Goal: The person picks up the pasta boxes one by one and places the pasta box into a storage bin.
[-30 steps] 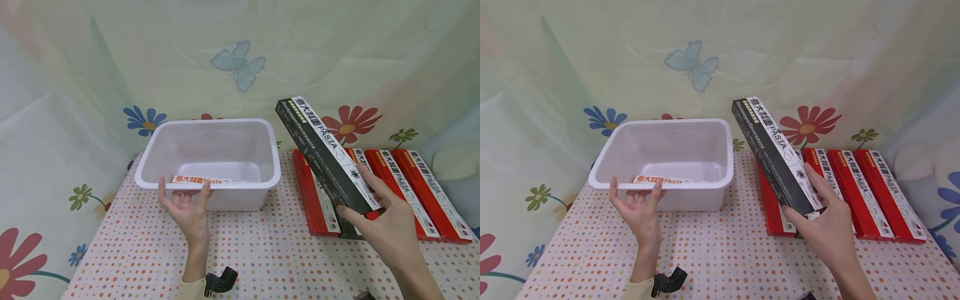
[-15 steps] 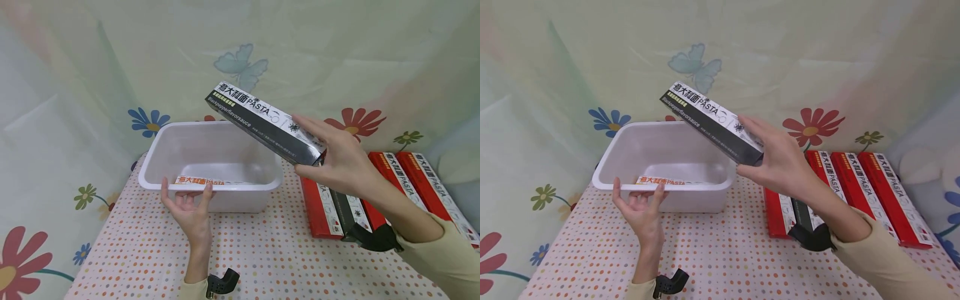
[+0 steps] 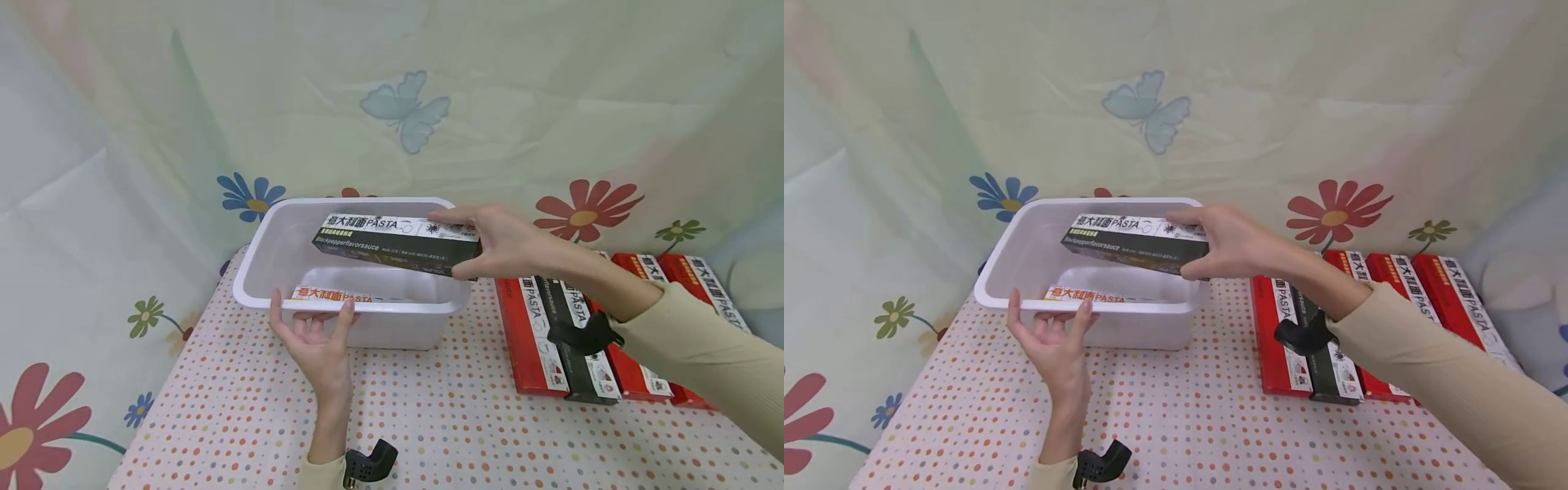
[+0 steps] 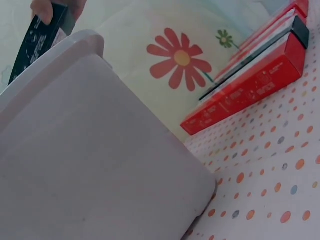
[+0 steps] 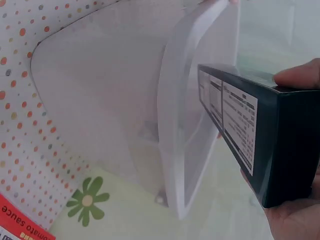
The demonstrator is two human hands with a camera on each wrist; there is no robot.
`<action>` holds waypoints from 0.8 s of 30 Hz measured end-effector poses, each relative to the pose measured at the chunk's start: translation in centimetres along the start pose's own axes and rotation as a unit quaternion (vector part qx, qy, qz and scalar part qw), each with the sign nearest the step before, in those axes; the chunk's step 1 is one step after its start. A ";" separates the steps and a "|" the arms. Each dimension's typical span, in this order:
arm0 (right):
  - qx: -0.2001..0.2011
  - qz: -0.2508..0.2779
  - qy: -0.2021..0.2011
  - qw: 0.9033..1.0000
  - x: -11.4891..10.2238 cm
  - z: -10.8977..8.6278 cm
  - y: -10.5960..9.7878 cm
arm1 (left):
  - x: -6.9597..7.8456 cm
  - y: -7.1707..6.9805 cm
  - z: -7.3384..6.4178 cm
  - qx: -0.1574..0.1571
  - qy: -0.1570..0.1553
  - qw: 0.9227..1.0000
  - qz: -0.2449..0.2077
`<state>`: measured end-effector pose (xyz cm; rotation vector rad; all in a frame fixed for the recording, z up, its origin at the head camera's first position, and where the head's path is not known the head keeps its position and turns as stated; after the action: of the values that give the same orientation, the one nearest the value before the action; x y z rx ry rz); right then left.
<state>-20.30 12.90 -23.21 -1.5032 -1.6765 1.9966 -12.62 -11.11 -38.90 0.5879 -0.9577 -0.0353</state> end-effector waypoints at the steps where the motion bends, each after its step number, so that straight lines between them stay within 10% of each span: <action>1: -0.012 -0.008 -0.002 1.000 0.1 0.5 0.1 | 0.0 0.1 0.0 0.001 0.000 1.000 0.000; 14: -0.147 -0.036 -0.032 0.988 1.1 9.1 -0.2 | 0.0 0.2 -0.1 -0.003 -0.007 1.000 -0.008; 24: -0.178 -0.002 -0.004 0.984 1.4 12.2 0.3 | 0.4 0.4 -0.2 -0.016 -0.004 1.000 -0.006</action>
<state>-29.79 5.57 -25.64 -1.5920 -2.1253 1.7687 -12.35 -10.82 -38.53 0.5648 -0.9605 -0.0645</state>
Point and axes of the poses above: each hand's wrist, its own z-axis towards the middle knuckle, its own y-axis out of the palm, x = y × z, the point moved 3 cm from there along z, towards the middle knuckle, and after that the axes turned 10 degrees about -x, right-handed, at the moved point
